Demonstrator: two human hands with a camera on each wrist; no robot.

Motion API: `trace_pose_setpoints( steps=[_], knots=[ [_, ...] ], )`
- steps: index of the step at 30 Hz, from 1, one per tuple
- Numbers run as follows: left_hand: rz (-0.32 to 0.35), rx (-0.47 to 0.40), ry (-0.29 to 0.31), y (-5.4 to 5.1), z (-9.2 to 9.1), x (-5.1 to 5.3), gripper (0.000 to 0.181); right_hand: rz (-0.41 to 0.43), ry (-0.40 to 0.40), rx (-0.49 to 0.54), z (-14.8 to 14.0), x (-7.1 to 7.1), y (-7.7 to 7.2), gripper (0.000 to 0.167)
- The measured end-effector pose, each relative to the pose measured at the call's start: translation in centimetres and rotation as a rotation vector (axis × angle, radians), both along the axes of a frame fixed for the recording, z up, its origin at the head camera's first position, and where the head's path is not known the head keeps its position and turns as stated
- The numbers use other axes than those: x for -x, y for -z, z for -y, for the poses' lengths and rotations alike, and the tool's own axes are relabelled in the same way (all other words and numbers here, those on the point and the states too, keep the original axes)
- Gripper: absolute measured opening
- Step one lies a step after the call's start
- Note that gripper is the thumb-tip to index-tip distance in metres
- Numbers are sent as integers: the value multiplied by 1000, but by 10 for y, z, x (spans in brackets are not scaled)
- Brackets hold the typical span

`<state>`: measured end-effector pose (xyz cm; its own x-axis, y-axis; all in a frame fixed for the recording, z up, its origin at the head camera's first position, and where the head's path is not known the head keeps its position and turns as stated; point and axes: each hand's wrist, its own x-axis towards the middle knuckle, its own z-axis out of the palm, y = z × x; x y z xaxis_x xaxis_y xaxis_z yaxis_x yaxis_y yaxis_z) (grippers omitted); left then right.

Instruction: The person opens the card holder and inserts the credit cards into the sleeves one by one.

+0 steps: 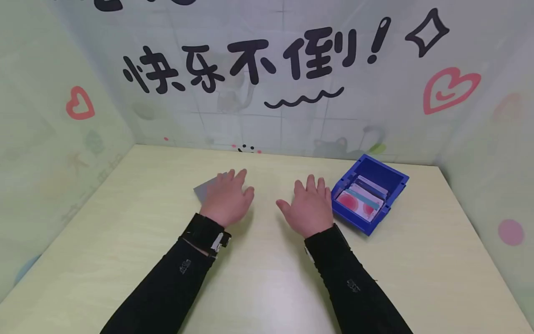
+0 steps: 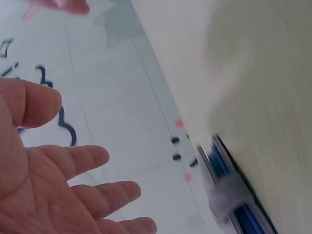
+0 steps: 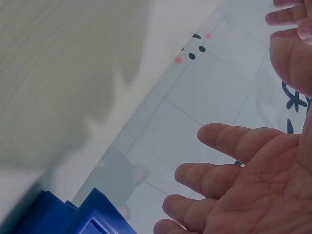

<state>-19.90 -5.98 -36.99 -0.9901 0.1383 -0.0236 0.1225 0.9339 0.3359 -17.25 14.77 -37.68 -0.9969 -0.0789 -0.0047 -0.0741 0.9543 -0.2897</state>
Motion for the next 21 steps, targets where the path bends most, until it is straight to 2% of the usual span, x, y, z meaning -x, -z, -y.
trace_pose_setpoints(
  steps=[4, 8, 14, 21],
  knots=[
    [10, -43, -70, 1, 25, 13, 58, 9, -3, 18, 0, 0, -1, 76],
    [76, -39, -128, 7, 45, 21, 56, 14, -9, 25, -1, 0, -2, 76],
    [142, 50, -127, 15, 55, 26, 51, 17, -7, 30, -1, -1, -2, 75],
    [126, 94, -94, 16, 55, 21, 48, 3, -14, 31, -1, 0, -3, 72]
  ],
)
